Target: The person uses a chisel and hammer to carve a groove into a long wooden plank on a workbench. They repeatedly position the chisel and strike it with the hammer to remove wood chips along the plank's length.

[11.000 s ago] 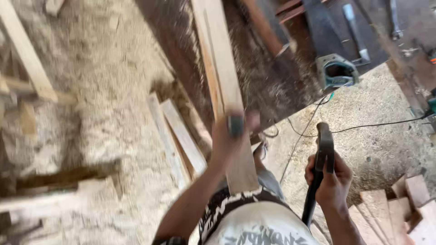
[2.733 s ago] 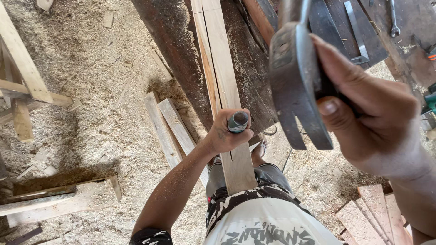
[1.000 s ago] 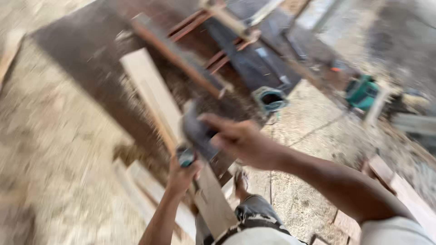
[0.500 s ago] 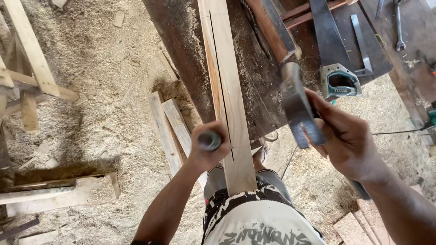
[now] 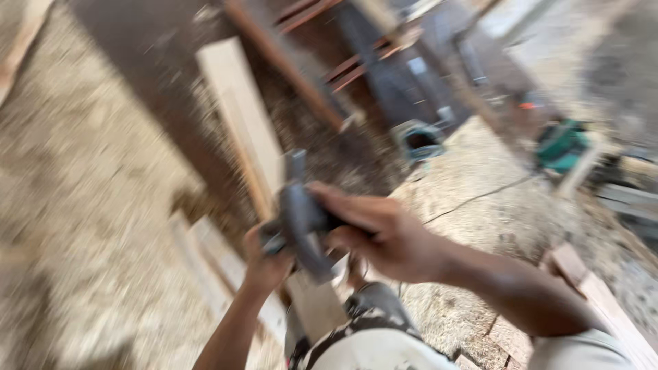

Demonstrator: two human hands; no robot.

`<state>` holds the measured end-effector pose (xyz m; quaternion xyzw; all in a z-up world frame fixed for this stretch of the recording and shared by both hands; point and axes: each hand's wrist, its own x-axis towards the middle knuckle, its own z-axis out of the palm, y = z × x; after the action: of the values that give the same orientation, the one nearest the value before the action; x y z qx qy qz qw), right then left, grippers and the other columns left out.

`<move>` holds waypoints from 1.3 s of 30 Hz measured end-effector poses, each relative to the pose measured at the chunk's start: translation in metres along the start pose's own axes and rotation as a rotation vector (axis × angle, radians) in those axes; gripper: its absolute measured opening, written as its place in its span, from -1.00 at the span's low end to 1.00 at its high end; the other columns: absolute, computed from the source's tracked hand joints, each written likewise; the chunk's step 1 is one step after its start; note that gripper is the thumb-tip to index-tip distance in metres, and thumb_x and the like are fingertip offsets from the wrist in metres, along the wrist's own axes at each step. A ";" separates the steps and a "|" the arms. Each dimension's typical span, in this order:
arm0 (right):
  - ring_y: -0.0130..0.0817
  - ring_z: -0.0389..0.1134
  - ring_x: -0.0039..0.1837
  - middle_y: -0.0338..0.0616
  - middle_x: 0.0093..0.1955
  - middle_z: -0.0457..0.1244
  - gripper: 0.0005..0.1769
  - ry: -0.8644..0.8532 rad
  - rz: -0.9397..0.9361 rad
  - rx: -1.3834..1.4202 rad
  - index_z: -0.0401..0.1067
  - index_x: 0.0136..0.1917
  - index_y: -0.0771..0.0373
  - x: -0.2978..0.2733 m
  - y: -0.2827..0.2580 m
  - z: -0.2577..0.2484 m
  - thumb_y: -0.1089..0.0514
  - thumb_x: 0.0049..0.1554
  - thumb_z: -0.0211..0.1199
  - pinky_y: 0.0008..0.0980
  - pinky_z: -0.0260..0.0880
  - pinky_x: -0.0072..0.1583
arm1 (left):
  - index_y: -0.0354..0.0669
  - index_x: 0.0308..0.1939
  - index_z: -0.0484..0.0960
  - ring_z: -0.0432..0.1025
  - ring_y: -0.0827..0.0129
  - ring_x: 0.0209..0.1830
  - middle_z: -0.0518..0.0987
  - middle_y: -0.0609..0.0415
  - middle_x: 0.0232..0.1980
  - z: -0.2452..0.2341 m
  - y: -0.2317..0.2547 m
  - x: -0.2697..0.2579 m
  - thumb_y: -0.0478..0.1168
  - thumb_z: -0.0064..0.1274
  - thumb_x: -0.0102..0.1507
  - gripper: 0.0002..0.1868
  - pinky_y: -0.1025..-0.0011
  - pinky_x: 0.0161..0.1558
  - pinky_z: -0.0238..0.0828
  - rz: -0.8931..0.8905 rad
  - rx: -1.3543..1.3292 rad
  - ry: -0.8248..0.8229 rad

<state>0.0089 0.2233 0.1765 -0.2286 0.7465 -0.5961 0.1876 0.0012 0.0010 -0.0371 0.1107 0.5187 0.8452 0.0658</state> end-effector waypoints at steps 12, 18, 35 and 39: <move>-0.47 0.30 -0.39 -0.19 -0.27 0.34 -0.34 -0.079 -0.160 -0.732 -0.02 0.67 0.01 0.047 0.004 0.014 -0.08 0.38 0.02 -0.44 0.23 -0.40 | -0.16 -0.24 0.54 0.43 0.61 -0.45 0.53 0.22 -0.34 -0.042 -0.037 0.005 -0.29 0.16 0.25 -0.91 0.56 -0.47 0.39 0.137 0.268 -0.007; -0.61 0.41 -0.20 -0.19 0.08 0.38 -0.45 0.205 -0.520 -0.352 -0.17 0.71 -0.05 0.056 -0.013 -0.005 -0.06 0.54 -0.17 -0.62 0.55 -0.14 | -0.18 -0.39 0.53 0.39 0.56 -0.61 0.53 0.18 -0.47 -0.052 -0.051 -0.003 -0.38 0.15 0.18 -0.90 0.52 -0.55 0.35 0.055 0.266 0.018; -0.47 0.13 -0.49 -0.17 -0.30 0.28 -0.36 -0.279 0.045 -0.978 0.00 0.61 0.23 0.040 0.015 -0.004 0.00 0.35 -0.02 -0.47 0.13 -0.48 | -0.14 -0.20 0.50 0.43 0.57 -0.33 0.52 0.26 -0.30 0.012 -0.013 0.017 -0.18 0.18 0.23 -0.80 0.49 -0.29 0.43 0.118 0.217 -0.009; -0.44 0.11 -0.54 -0.15 -0.32 0.29 -0.35 -0.214 -0.142 -0.938 0.20 0.59 0.26 0.049 -0.001 -0.022 0.05 0.28 -0.01 -0.42 0.09 -0.58 | -0.14 -0.19 0.48 0.43 0.57 -0.35 0.50 0.26 -0.31 0.021 -0.003 0.031 -0.22 0.13 0.21 -0.83 0.51 -0.32 0.43 0.221 0.161 -0.049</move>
<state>-0.0431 0.2130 0.1815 -0.3992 0.8936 -0.1799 0.0990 -0.0237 0.0277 -0.0271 0.1928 0.5677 0.8000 -0.0243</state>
